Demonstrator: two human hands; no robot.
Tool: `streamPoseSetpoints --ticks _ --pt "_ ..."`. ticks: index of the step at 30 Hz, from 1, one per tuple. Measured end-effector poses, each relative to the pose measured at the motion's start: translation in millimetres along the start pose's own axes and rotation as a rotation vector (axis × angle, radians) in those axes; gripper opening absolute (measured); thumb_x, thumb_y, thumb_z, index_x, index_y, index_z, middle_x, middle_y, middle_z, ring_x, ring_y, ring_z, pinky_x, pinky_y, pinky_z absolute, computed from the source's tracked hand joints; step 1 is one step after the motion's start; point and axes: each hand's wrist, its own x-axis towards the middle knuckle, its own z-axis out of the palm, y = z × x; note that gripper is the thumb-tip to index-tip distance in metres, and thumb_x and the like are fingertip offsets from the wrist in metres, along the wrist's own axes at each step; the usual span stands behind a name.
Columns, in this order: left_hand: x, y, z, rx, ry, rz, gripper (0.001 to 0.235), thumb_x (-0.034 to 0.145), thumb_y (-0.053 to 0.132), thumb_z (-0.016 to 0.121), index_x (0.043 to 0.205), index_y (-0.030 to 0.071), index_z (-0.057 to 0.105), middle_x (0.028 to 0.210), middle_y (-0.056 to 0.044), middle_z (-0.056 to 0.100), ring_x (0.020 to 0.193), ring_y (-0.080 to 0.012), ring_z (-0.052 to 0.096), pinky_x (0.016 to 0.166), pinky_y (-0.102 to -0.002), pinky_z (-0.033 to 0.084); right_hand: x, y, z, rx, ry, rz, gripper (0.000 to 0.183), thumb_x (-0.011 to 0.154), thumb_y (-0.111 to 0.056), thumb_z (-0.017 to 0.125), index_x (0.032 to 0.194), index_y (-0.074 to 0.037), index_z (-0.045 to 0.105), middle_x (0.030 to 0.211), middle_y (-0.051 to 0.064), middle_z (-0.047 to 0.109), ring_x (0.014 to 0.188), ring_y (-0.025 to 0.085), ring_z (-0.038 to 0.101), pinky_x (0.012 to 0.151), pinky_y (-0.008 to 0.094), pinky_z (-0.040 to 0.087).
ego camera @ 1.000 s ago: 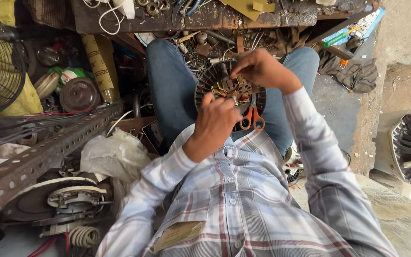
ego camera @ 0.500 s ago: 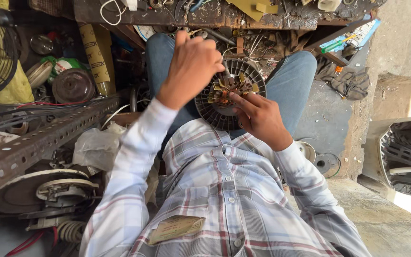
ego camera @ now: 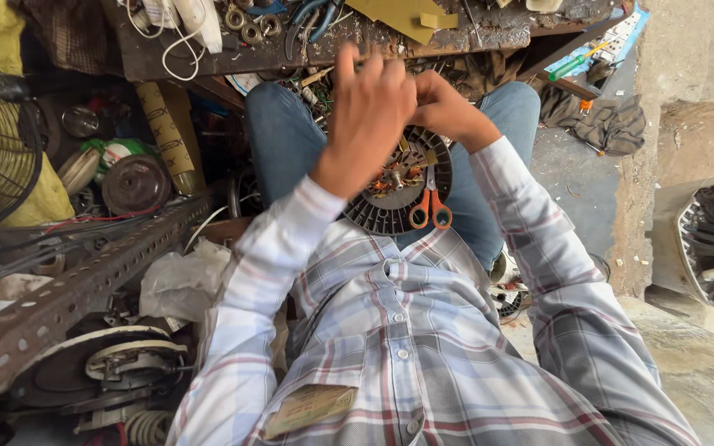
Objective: The person repairs a fan motor stator by hand. They manipulate thin copper wires around the metal poles of the stator, tucking them into place, and use a pair of scissors to cut the wire.
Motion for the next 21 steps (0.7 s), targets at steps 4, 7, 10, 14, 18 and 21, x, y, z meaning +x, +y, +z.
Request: streamPoseSetpoints --ticks 4,7,10,14,18,21 --pt "-41.5 32.9 -42.3 -0.214 -0.163 -0.076 0.015 0.091 0.014 0.068 0.076 0.011 0.070 0.081 -0.006 0.062 0.082 -0.0213 0.061 0.096 -0.047 0.043 -5.8 -4.1 -12.4 -0.149 -0.170 -0.053 0.016 0.092 0.003 0.074 0.108 0.000 0.073 0.098 0.005 0.071 0.089 0.011 0.064 0.080 0.026 0.053" --pt "-74.7 55.4 -54.1 -0.285 -0.219 -0.062 0.013 0.088 0.018 0.071 0.077 0.012 0.070 0.081 -0.005 0.062 0.084 -0.0211 0.062 0.092 -0.045 0.042 -15.7 -26.5 0.5 -0.342 -0.219 -0.109 0.021 0.089 0.005 0.069 0.107 -0.003 0.076 0.097 0.006 0.074 0.088 0.014 0.069 0.079 0.028 0.056" --pt "-97.6 63.5 -62.7 -0.423 -0.259 -0.119 0.016 0.089 0.024 0.073 0.080 0.011 0.071 0.079 -0.003 0.062 0.081 -0.0211 0.061 0.088 -0.043 0.041 -35.2 -50.4 26.6 -0.612 0.188 -0.122 0.019 0.091 0.000 0.077 0.110 -0.005 0.078 0.082 0.010 0.062 0.070 0.020 0.058 0.066 0.036 0.045" --pt "-105.4 41.8 -78.7 -0.429 -0.223 -0.148 0.014 0.088 0.026 0.075 0.079 0.015 0.072 0.074 -0.001 0.061 0.074 -0.0207 0.061 0.085 -0.044 0.039 -82.7 -74.4 78.1 -0.881 0.311 -0.379 0.025 0.088 -0.005 0.074 0.112 -0.012 0.072 0.083 0.009 0.059 0.068 0.027 0.058 0.061 0.039 0.046" --pt "-89.8 0.9 -81.5 -0.388 -0.159 -0.161 0.013 0.094 0.019 0.074 0.081 0.018 0.074 0.072 -0.001 0.061 0.071 -0.0193 0.062 0.081 -0.043 0.036 -100.7 -88.1 109.3 -0.832 0.291 -0.260 0.035 0.092 -0.008 0.074 0.127 -0.011 0.069 0.094 0.009 0.062 0.072 0.029 0.060 0.064 0.039 0.049" --pt "-68.9 -26.4 -54.8 -0.250 -0.098 -0.149 0.013 0.090 0.020 0.077 0.078 0.018 0.073 0.076 -0.004 0.064 0.073 -0.0204 0.063 0.083 -0.042 0.037 -101.2 -95.8 116.4 -0.940 0.278 -0.161 0.042 0.091 -0.003 0.073 0.132 -0.010 0.071 0.082 0.009 0.058 0.066 0.029 0.058 0.061 0.041 0.048"
